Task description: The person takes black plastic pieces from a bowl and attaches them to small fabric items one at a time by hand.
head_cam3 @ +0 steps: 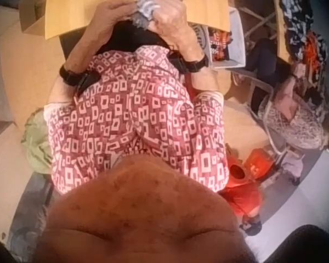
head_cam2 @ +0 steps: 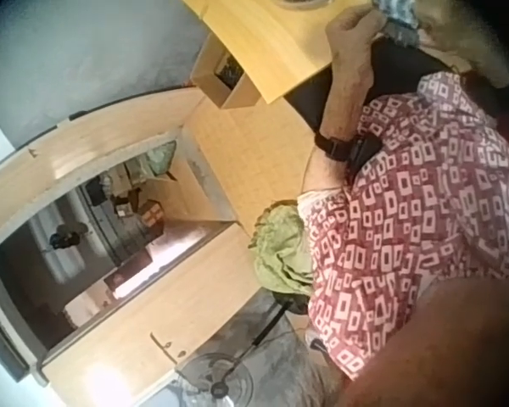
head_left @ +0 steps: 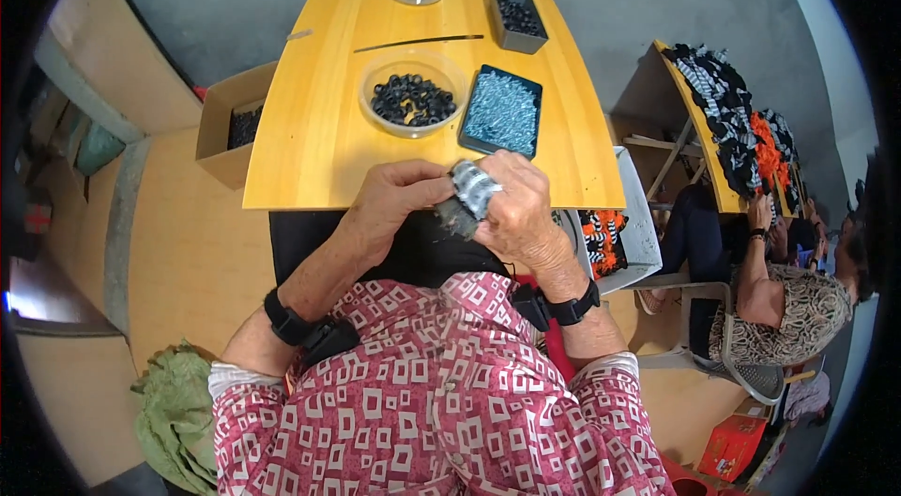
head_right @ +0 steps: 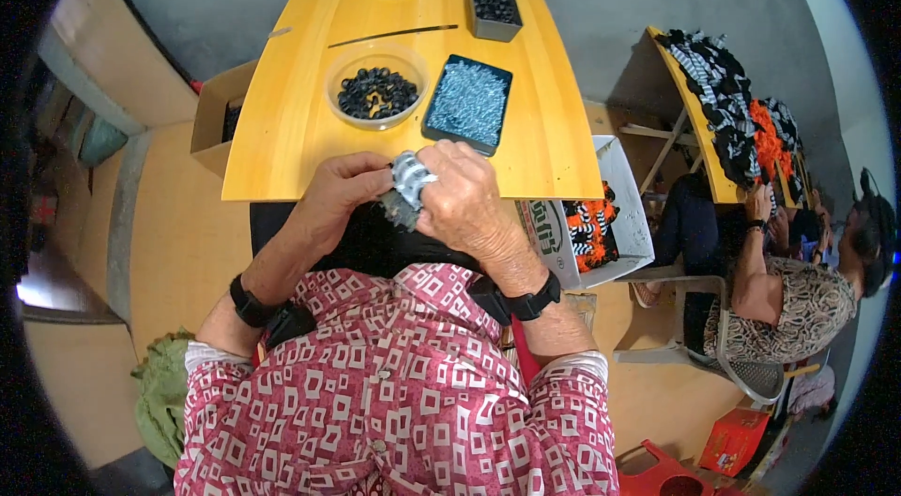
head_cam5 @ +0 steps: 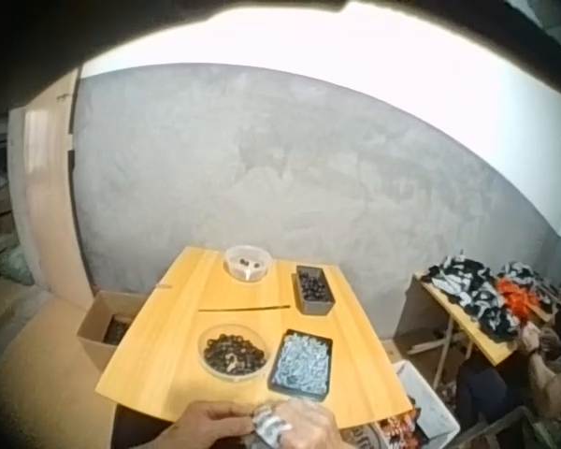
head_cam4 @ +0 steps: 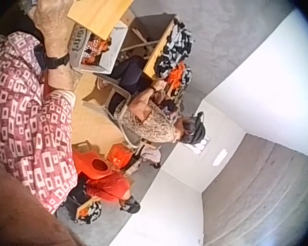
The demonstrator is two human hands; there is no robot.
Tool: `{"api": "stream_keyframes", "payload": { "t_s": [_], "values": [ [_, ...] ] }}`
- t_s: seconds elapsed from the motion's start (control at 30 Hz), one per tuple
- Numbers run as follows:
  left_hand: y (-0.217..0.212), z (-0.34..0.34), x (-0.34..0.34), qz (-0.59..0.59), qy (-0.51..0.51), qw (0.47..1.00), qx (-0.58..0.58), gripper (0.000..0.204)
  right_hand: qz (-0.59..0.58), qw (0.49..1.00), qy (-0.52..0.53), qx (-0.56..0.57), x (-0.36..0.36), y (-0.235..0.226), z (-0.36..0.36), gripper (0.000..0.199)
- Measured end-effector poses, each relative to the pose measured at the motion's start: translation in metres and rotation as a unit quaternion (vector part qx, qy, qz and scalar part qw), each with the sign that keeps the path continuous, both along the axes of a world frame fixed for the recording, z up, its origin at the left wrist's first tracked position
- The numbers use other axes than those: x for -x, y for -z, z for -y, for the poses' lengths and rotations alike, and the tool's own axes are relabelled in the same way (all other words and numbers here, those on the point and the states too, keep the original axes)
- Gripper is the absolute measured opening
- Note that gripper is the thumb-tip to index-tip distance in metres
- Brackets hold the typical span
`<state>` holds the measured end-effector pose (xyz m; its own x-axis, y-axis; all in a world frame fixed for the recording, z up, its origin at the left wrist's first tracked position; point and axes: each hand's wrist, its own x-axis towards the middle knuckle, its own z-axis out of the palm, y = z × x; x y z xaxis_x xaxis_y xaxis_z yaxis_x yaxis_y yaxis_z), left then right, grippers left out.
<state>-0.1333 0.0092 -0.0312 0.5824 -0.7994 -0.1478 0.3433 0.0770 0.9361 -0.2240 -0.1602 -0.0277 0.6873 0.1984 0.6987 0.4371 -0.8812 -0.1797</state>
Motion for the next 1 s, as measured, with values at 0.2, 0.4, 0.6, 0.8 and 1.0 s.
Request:
{"api": "stream_keyframes", "payload": {
  "t_s": [0.2, 0.4, 0.6, 0.8, 1.0],
  "values": [
    [-0.01, 0.002, 0.005, -0.008, 0.007, 0.999, 0.034, 0.028, 0.055, 0.996, 0.002, -0.069, -0.002, -0.007, -0.002, 0.02],
    [-0.006, 0.008, 0.005, -0.044, -0.029, 0.998, 0.046, 0.031, 0.064, 0.993, 0.027, -0.098, -0.001, -0.009, -0.01, 0.026],
    [-0.007, 0.019, 0.007, -0.018, -0.022, 0.998, 0.063, 0.036, 0.058, 0.994, 0.023, -0.09, -0.004, -0.007, -0.014, 0.028],
    [-0.006, 0.026, 0.009, -0.013, 0.028, 0.992, 0.126, 0.048, 0.082, 0.992, -0.009, -0.093, -0.009, -0.001, -0.019, 0.029],
    [-0.013, 0.024, 0.011, -0.014, 0.05, 0.994, 0.1, 0.056, 0.093, 0.99, -0.057, -0.086, -0.014, -0.002, -0.022, 0.028]
  ]
}}
